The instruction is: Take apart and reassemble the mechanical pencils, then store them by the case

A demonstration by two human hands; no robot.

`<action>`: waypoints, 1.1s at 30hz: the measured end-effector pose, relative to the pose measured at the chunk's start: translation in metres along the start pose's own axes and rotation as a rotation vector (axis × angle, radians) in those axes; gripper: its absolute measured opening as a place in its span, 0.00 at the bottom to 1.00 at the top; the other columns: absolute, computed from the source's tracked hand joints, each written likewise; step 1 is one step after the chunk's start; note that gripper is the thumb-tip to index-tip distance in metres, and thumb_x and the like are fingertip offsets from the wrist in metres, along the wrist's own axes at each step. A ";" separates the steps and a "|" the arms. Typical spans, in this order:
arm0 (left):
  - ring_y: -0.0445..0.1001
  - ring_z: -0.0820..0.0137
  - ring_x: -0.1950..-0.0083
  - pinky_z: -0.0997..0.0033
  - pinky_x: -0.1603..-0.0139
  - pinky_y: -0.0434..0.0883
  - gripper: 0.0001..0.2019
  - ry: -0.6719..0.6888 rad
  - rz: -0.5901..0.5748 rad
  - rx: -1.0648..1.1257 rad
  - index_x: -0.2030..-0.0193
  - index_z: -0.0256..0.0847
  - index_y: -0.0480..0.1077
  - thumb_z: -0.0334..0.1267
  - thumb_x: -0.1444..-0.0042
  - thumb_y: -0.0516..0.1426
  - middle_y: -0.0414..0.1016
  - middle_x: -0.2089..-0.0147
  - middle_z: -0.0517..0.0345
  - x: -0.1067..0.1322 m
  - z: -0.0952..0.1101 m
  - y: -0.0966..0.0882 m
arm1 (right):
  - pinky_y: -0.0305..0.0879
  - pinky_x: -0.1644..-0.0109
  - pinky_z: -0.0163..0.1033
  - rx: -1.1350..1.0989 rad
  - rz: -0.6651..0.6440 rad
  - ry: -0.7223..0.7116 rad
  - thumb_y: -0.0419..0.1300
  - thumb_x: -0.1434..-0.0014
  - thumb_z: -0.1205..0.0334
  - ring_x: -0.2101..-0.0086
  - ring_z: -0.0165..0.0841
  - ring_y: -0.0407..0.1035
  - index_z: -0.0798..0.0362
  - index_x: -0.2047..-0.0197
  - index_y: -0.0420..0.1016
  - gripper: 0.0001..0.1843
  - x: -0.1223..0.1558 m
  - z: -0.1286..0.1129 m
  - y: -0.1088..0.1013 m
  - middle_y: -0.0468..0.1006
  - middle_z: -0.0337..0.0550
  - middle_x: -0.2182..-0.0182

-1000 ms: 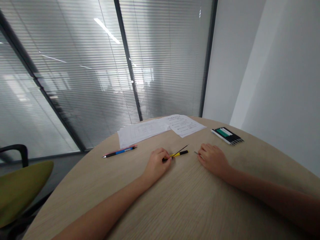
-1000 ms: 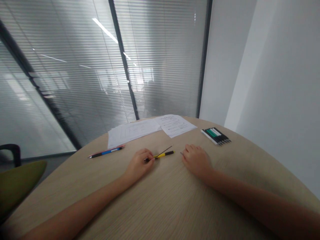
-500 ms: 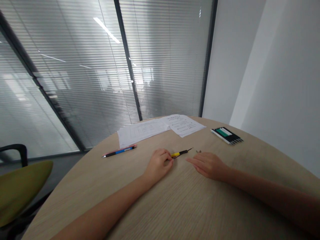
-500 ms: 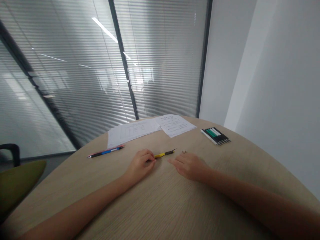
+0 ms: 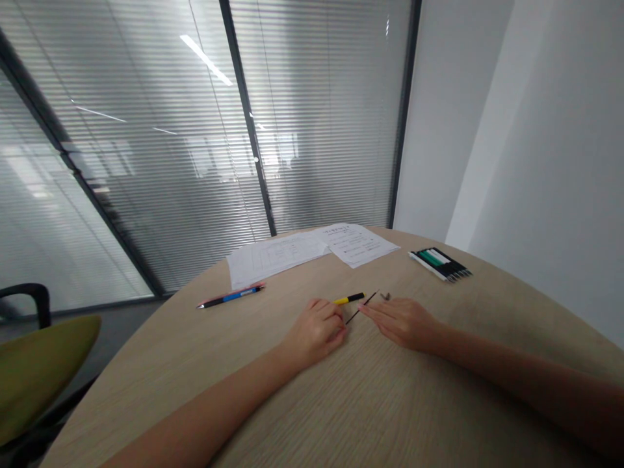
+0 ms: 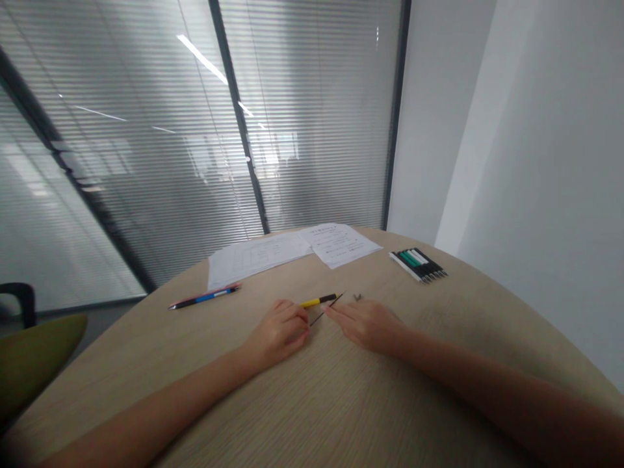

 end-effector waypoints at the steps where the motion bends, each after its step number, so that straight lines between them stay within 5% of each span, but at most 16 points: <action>1: 0.66 0.70 0.65 0.67 0.61 0.62 0.06 0.008 -0.001 -0.005 0.73 0.38 0.66 0.32 0.50 0.50 0.70 0.68 0.55 0.000 0.001 0.000 | 0.65 0.66 0.37 0.007 -0.009 -0.008 0.45 0.45 0.70 0.66 0.32 0.70 0.58 0.48 0.62 0.20 0.000 -0.001 0.000 0.73 0.50 0.58; 9: 0.66 0.70 0.64 0.67 0.60 0.61 0.05 0.022 -0.016 0.016 0.70 0.38 0.67 0.35 0.48 0.51 0.71 0.67 0.55 0.000 0.004 -0.003 | 0.64 0.68 0.36 -0.038 0.038 0.068 0.45 0.45 0.71 0.67 0.31 0.70 0.56 0.49 0.63 0.20 0.003 0.003 0.001 0.73 0.48 0.57; 14: 0.67 0.70 0.63 0.66 0.60 0.61 0.05 -0.040 0.016 0.051 0.68 0.39 0.68 0.34 0.50 0.52 0.71 0.66 0.56 0.000 -0.002 -0.004 | 0.63 0.71 0.33 -0.202 0.107 0.472 0.48 0.45 0.62 0.75 0.28 0.69 0.52 0.59 0.69 0.13 0.013 0.029 0.006 0.77 0.43 0.70; 19: 0.67 0.70 0.64 0.66 0.61 0.60 0.06 -0.130 0.100 0.024 0.69 0.38 0.68 0.30 0.50 0.51 0.71 0.67 0.56 0.002 -0.015 -0.002 | 0.59 0.76 0.32 -0.318 0.148 0.815 0.50 0.47 0.59 0.80 0.27 0.62 0.54 0.68 0.69 0.10 0.021 0.051 0.010 0.68 0.37 0.82; 22: 0.67 0.71 0.65 0.67 0.62 0.60 0.06 -0.186 0.131 -0.013 0.70 0.38 0.68 0.30 0.49 0.50 0.71 0.68 0.56 0.004 -0.025 -0.002 | 0.59 0.74 0.32 -0.370 0.129 0.839 0.50 0.48 0.60 0.79 0.27 0.62 0.53 0.67 0.68 0.08 0.021 0.055 0.015 0.68 0.37 0.80; 27: 0.66 0.69 0.63 0.66 0.60 0.59 0.06 -0.155 0.021 -0.140 0.69 0.39 0.68 0.33 0.49 0.50 0.70 0.67 0.56 0.006 -0.039 -0.004 | 0.56 0.73 0.32 -0.303 -0.029 0.813 0.50 0.49 0.64 0.78 0.27 0.62 0.51 0.64 0.65 0.08 0.021 0.054 0.027 0.68 0.36 0.78; 33: 0.65 0.66 0.59 0.64 0.58 0.60 0.10 -0.270 -0.051 -0.194 0.64 0.38 0.68 0.39 0.52 0.53 0.69 0.62 0.53 0.007 -0.047 -0.003 | 0.51 0.75 0.31 -0.214 -0.188 0.837 0.51 0.50 0.64 0.77 0.27 0.63 0.50 0.64 0.63 0.08 0.022 0.052 0.032 0.68 0.34 0.80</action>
Point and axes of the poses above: each hand's wrist, its own x-axis away from the middle knuckle, its own y-axis out of the palm, z = x × y, the point moved 5 cm from there along -x, towards the middle knuckle
